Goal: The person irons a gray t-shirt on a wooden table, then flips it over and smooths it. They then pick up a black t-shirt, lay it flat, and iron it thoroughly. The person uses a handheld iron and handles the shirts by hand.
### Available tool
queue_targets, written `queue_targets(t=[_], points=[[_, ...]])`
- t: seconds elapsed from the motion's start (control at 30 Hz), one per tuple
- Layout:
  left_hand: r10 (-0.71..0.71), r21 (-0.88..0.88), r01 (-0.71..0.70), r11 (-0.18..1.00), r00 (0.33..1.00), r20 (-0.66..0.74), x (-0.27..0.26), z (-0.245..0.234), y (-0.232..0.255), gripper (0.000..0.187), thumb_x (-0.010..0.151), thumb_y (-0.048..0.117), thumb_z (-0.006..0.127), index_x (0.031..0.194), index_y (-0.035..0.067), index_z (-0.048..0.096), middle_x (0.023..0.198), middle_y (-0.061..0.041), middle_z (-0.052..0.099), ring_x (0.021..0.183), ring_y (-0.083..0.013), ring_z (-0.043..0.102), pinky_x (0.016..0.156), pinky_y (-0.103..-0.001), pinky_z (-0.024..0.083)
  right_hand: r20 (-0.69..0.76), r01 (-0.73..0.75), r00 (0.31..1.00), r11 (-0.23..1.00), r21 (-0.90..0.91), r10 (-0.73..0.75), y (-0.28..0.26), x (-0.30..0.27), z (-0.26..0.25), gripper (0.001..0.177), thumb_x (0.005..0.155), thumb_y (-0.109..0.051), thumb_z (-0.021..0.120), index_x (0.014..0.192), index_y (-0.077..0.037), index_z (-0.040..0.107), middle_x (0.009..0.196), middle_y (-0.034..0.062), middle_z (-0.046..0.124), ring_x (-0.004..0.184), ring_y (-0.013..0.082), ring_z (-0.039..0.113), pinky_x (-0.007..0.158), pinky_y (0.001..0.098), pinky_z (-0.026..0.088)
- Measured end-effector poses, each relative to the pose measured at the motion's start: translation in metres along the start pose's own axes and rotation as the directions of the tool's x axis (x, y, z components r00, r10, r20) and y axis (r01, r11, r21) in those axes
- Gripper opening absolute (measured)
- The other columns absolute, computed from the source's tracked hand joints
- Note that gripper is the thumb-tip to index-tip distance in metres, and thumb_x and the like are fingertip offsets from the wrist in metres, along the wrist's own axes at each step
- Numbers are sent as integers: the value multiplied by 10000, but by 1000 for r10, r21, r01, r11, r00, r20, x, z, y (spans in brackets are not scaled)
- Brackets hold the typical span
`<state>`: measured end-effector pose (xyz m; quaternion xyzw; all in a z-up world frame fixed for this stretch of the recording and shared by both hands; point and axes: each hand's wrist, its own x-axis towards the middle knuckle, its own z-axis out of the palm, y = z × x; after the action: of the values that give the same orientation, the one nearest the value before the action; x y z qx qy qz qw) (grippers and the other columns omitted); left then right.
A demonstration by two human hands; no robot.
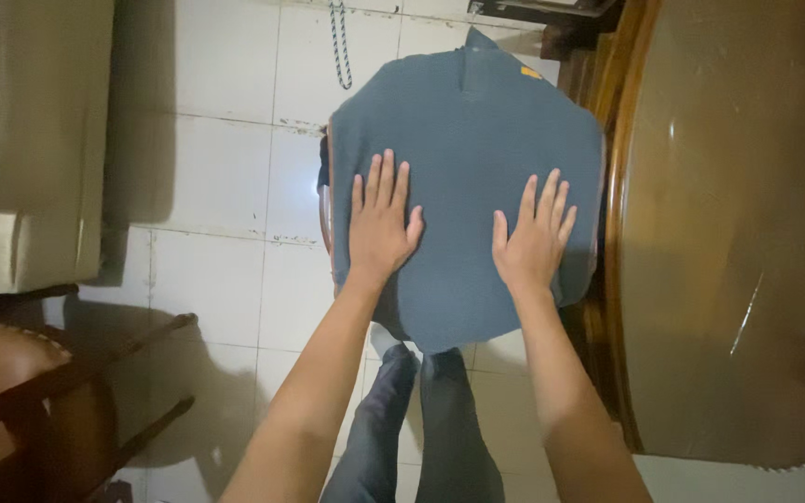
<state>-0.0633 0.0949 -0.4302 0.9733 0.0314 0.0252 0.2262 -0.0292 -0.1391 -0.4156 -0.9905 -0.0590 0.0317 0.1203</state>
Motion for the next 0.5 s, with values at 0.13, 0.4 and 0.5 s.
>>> queue_targets(t=[0.13, 0.4, 0.5], points=[[-60, 132, 67, 989, 997, -53, -5, 15, 9, 666, 1011, 330, 523, 1590, 37, 372, 1692, -199, 204, 1583, -341, 149, 1267, -586, 134, -11, -78, 997, 997, 10, 79, 11, -19, -3, 748, 1022, -384, 572, 1605, 20, 336, 1692, 286, 160, 1575, 432, 127, 1253, 594, 98], [-197, 12, 198, 980, 980, -33, -45, 29, 76, 760, 950, 352, 563, 1545, -73, 358, 1674, -269, 199, 1577, -391, 130, 1247, -610, 107, -36, -68, 997, 997, -46, 67, 12, -28, 4, 767, 1009, -383, 586, 1597, 28, 313, 1681, 306, 171, 1567, 441, 140, 1243, 605, 116], [-172, 46, 174, 984, 984, -35, -42, 27, 74, 776, 926, 353, 578, 1533, -80, 365, 1655, -277, 216, 1562, -391, 146, 1237, -606, 110, -61, -20, 998, 1000, -3, 20, 16, -26, 3, 797, 1016, -391, 587, 1585, 85, 295, 1675, 311, 174, 1565, 436, 148, 1243, 590, 115]])
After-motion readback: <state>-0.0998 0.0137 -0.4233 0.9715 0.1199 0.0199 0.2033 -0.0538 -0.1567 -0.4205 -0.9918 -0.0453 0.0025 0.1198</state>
